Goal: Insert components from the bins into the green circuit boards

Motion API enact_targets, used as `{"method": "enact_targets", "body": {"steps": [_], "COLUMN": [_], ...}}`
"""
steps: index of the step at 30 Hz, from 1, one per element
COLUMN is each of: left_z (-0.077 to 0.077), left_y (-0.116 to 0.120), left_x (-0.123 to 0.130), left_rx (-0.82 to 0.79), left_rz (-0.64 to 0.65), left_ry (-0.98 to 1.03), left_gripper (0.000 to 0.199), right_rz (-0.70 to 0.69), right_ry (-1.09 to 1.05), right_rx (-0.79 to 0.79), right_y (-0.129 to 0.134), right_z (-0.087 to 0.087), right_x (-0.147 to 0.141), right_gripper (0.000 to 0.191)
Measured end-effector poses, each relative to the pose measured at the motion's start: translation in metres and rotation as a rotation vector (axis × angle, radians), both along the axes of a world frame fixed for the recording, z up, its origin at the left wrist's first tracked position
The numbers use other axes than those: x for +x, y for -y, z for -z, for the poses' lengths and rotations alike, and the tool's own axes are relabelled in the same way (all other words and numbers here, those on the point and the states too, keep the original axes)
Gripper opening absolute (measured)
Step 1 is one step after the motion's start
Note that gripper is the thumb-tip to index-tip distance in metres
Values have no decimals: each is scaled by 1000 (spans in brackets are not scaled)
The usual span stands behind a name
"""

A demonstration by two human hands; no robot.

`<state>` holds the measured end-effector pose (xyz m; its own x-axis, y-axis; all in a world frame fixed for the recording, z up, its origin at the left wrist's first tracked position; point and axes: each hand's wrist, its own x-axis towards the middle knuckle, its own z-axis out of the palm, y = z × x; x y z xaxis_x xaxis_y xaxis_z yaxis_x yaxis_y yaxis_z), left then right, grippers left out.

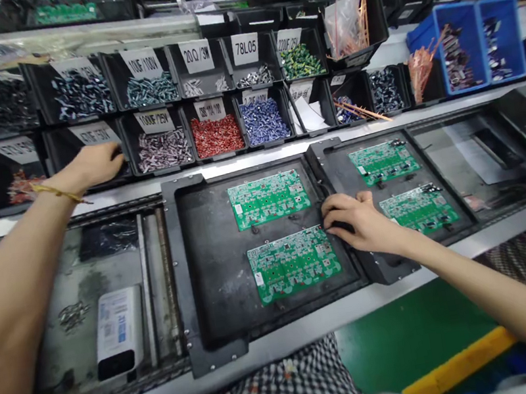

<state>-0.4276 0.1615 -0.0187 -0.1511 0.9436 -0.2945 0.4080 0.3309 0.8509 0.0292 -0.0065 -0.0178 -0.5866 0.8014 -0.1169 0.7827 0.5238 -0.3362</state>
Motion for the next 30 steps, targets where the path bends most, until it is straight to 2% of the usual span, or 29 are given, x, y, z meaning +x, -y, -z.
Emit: {"method": "enact_targets", "body": {"steps": [3, 4, 9, 12, 15, 18, 21, 23, 26, 30], "left_z": [-2, -4, -9, -11, -20, -35, -43, -41, -27, -5], "left_y": [3, 3, 2, 5, 8, 16, 40, 68, 119, 174], "left_x": [4, 5, -3, -2, 12, 44, 91, 125, 167, 195], "left_rx": [127, 136, 57, 175, 213, 179, 76, -78, -344, -606], "left_rz": [-139, -186, -318, -396, -368, -291, -241, -233, -170, -40], "left_ry": [-8, 65, 771, 920, 1042, 1151, 1220, 1223, 1131, 1084], "left_gripper": [20, 20, 37, 42, 42, 41, 37, 29, 21, 14], "right_rz": [-6, -7, -1, -4, -23, -52, -87, -113, -146, -124], "right_ry": [-1, -2, -16, -12, -1, 21, 55, 75, 112, 144], "right_rx": [3, 8, 12, 16, 17, 41, 93, 136, 190, 162], "right_y": [0, 0, 1, 1, 1, 1, 3, 5, 8, 8], "right_z": [3, 3, 4, 3, 2, 1, 0, 1, 0, -8], "right_x": [-2, -2, -1, -1, -1, -2, -5, -7, -9, -16], "right_gripper": [12, 12, 12, 10, 10, 12, 13, 15, 21, 18]}}
